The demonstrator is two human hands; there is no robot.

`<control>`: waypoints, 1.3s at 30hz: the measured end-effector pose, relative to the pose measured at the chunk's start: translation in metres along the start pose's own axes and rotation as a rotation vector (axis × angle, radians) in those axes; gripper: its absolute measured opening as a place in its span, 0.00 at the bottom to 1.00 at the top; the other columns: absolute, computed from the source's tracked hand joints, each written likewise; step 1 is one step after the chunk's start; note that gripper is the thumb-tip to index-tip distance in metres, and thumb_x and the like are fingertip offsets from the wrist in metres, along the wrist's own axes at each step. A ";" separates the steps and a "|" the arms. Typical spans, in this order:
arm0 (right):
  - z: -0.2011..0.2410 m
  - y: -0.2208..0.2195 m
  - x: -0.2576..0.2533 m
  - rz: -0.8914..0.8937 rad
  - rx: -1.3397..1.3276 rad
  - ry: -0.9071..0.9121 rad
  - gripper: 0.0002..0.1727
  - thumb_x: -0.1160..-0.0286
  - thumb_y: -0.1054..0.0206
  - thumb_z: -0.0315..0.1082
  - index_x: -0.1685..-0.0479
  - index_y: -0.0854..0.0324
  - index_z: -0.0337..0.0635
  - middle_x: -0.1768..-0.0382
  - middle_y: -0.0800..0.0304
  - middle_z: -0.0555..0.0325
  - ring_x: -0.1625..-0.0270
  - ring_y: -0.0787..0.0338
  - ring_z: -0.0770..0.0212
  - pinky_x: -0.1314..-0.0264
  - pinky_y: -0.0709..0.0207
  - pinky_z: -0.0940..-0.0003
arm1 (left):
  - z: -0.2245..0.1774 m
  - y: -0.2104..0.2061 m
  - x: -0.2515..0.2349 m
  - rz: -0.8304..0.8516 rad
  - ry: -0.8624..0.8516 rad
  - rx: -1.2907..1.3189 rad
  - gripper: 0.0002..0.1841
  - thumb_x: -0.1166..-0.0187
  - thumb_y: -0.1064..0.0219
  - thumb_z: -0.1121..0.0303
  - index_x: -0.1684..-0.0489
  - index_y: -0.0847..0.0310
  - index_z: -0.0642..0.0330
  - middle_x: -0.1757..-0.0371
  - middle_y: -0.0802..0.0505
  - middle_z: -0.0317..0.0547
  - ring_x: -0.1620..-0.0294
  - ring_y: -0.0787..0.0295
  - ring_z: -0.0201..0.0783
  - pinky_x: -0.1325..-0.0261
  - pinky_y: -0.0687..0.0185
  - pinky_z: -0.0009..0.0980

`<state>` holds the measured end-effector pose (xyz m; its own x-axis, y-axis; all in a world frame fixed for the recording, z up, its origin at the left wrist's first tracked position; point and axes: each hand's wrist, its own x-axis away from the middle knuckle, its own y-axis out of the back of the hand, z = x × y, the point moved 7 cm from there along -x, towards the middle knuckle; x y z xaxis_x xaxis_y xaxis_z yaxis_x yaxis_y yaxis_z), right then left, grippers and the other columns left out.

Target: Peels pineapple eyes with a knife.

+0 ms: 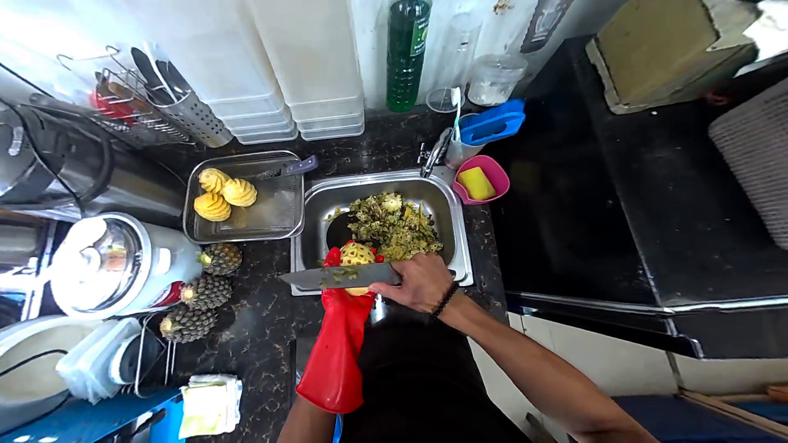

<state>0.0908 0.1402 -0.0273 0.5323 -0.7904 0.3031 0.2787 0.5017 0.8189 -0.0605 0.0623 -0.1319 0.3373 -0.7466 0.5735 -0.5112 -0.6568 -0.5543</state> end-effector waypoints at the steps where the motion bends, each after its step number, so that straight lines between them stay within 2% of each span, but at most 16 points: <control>1: -0.009 -0.001 -0.003 -0.024 0.007 -0.024 0.54 0.35 0.56 0.88 0.69 0.11 0.41 0.73 0.09 0.47 0.61 0.06 0.43 0.58 0.18 0.38 | -0.021 -0.027 0.026 -0.071 0.075 -0.017 0.26 0.06 0.62 0.48 0.17 0.40 0.48 0.28 0.22 0.54 0.32 0.20 0.51 0.37 0.18 0.55; 4: -0.040 -0.003 -0.013 -0.016 -0.005 -0.133 0.51 0.29 0.54 0.84 0.65 0.11 0.39 0.69 0.08 0.43 0.57 0.07 0.39 0.53 0.18 0.35 | -0.042 -0.047 0.041 -0.070 0.180 0.033 0.26 0.07 0.64 0.46 0.17 0.41 0.46 0.32 0.19 0.61 0.41 0.13 0.59 0.51 0.11 0.57; 8: -0.017 0.001 -0.006 0.065 -0.058 -0.075 0.54 0.33 0.56 0.86 0.64 0.10 0.39 0.68 0.08 0.43 0.55 0.07 0.40 0.51 0.18 0.35 | -0.039 -0.032 0.038 -0.060 0.137 -0.051 0.26 0.05 0.63 0.50 0.15 0.43 0.50 0.27 0.23 0.58 0.32 0.19 0.54 0.41 0.15 0.57; 10: 0.004 0.001 -0.001 0.081 -0.052 -0.005 0.54 0.35 0.58 0.88 0.66 0.11 0.41 0.70 0.09 0.46 0.58 0.06 0.42 0.53 0.18 0.36 | -0.043 -0.037 0.049 -0.048 0.041 -0.276 0.21 0.05 0.64 0.64 0.19 0.41 0.61 0.31 0.22 0.54 0.35 0.21 0.42 0.36 0.19 0.40; 12: 0.009 0.002 -0.002 0.090 -0.007 0.010 0.55 0.36 0.60 0.89 0.67 0.12 0.42 0.71 0.09 0.48 0.58 0.07 0.44 0.54 0.19 0.38 | -0.052 -0.041 0.057 -0.024 -0.044 -0.604 0.21 0.10 0.53 0.75 0.20 0.38 0.70 0.29 0.21 0.56 0.32 0.22 0.37 0.30 0.24 0.30; 13: 0.006 0.001 -0.004 0.070 0.010 0.007 0.55 0.37 0.59 0.89 0.69 0.12 0.42 0.72 0.09 0.48 0.59 0.06 0.44 0.55 0.18 0.39 | -0.054 -0.040 0.056 -0.040 -0.052 -0.646 0.22 0.10 0.52 0.74 0.18 0.39 0.70 0.26 0.21 0.58 0.29 0.22 0.39 0.28 0.24 0.33; 16: -0.014 -0.001 -0.010 0.018 0.028 -0.024 0.54 0.36 0.57 0.88 0.70 0.12 0.41 0.72 0.09 0.47 0.60 0.06 0.43 0.58 0.18 0.38 | -0.047 -0.033 0.038 -0.096 0.022 -0.257 0.25 0.04 0.65 0.57 0.13 0.46 0.56 0.21 0.28 0.60 0.24 0.27 0.53 0.31 0.22 0.58; 19: -0.022 -0.006 -0.010 0.015 0.040 -0.052 0.56 0.37 0.58 0.89 0.69 0.12 0.39 0.71 0.09 0.44 0.58 0.06 0.41 0.56 0.19 0.38 | -0.040 -0.025 0.026 -0.084 0.003 -0.159 0.24 0.04 0.62 0.55 0.15 0.38 0.53 0.24 0.20 0.53 0.27 0.20 0.48 0.30 0.20 0.54; 22: -0.043 -0.018 -0.011 -0.029 0.015 -0.082 0.55 0.36 0.58 0.88 0.66 0.10 0.40 0.70 0.07 0.43 0.57 0.06 0.39 0.55 0.18 0.36 | -0.043 -0.024 0.027 -0.128 0.021 -0.136 0.25 0.04 0.62 0.54 0.13 0.42 0.53 0.23 0.23 0.60 0.28 0.21 0.58 0.39 0.16 0.63; 25: -0.075 -0.028 -0.011 0.057 -0.045 -0.234 0.51 0.25 0.55 0.81 0.61 0.11 0.36 0.64 0.08 0.38 0.51 0.07 0.35 0.48 0.19 0.33 | -0.055 -0.030 0.031 -0.180 0.066 -0.179 0.26 0.04 0.66 0.50 0.14 0.43 0.49 0.30 0.19 0.62 0.38 0.14 0.60 0.53 0.12 0.59; 27: -0.065 -0.026 -0.008 0.088 -0.085 -0.225 0.50 0.24 0.55 0.79 0.62 0.12 0.35 0.65 0.09 0.39 0.52 0.08 0.36 0.49 0.20 0.34 | -0.056 -0.027 0.027 -0.177 0.078 -0.205 0.26 0.05 0.67 0.49 0.15 0.41 0.49 0.31 0.18 0.62 0.39 0.13 0.60 0.54 0.11 0.58; 29: -0.035 -0.020 -0.006 0.086 -0.147 -0.132 0.51 0.26 0.56 0.82 0.64 0.10 0.37 0.68 0.08 0.42 0.55 0.07 0.39 0.50 0.19 0.35 | -0.041 -0.002 0.008 -0.060 0.031 -0.232 0.27 0.05 0.64 0.51 0.15 0.40 0.52 0.28 0.20 0.61 0.33 0.18 0.57 0.43 0.15 0.59; 31: -0.011 -0.014 -0.007 0.066 -0.164 -0.054 0.53 0.32 0.60 0.87 0.66 0.10 0.43 0.70 0.08 0.48 0.57 0.07 0.45 0.52 0.18 0.37 | -0.013 0.040 -0.026 0.118 -0.073 -0.284 0.27 0.06 0.58 0.50 0.18 0.32 0.54 0.28 0.16 0.54 0.31 0.16 0.48 0.31 0.17 0.51; 34: -0.002 -0.008 -0.011 0.056 -0.123 -0.036 0.53 0.37 0.59 0.89 0.67 0.11 0.46 0.72 0.10 0.52 0.59 0.07 0.48 0.54 0.18 0.40 | -0.004 0.063 -0.036 0.265 -0.173 -0.325 0.26 0.05 0.59 0.55 0.16 0.35 0.58 0.25 0.18 0.56 0.27 0.18 0.48 0.27 0.19 0.52; 36: -0.014 -0.010 -0.012 0.021 -0.110 -0.027 0.52 0.35 0.56 0.88 0.68 0.11 0.45 0.74 0.10 0.51 0.61 0.07 0.47 0.58 0.18 0.39 | -0.032 0.010 0.000 0.020 -0.026 -0.277 0.25 0.04 0.64 0.55 0.22 0.30 0.56 0.35 0.13 0.53 0.38 0.13 0.48 0.36 0.15 0.51; 39: -0.042 -0.024 -0.010 0.027 -0.086 -0.097 0.52 0.32 0.57 0.86 0.69 0.11 0.41 0.72 0.09 0.47 0.60 0.07 0.43 0.54 0.19 0.37 | -0.054 -0.028 0.019 -0.032 0.068 -0.227 0.29 0.05 0.67 0.49 0.24 0.29 0.56 0.44 0.11 0.60 0.52 0.09 0.55 0.57 0.09 0.53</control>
<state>0.1128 0.1508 -0.0703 0.4621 -0.8044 0.3734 0.3349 0.5482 0.7664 -0.0826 0.0722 -0.0734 0.3055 -0.7120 0.6322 -0.6682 -0.6333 -0.3903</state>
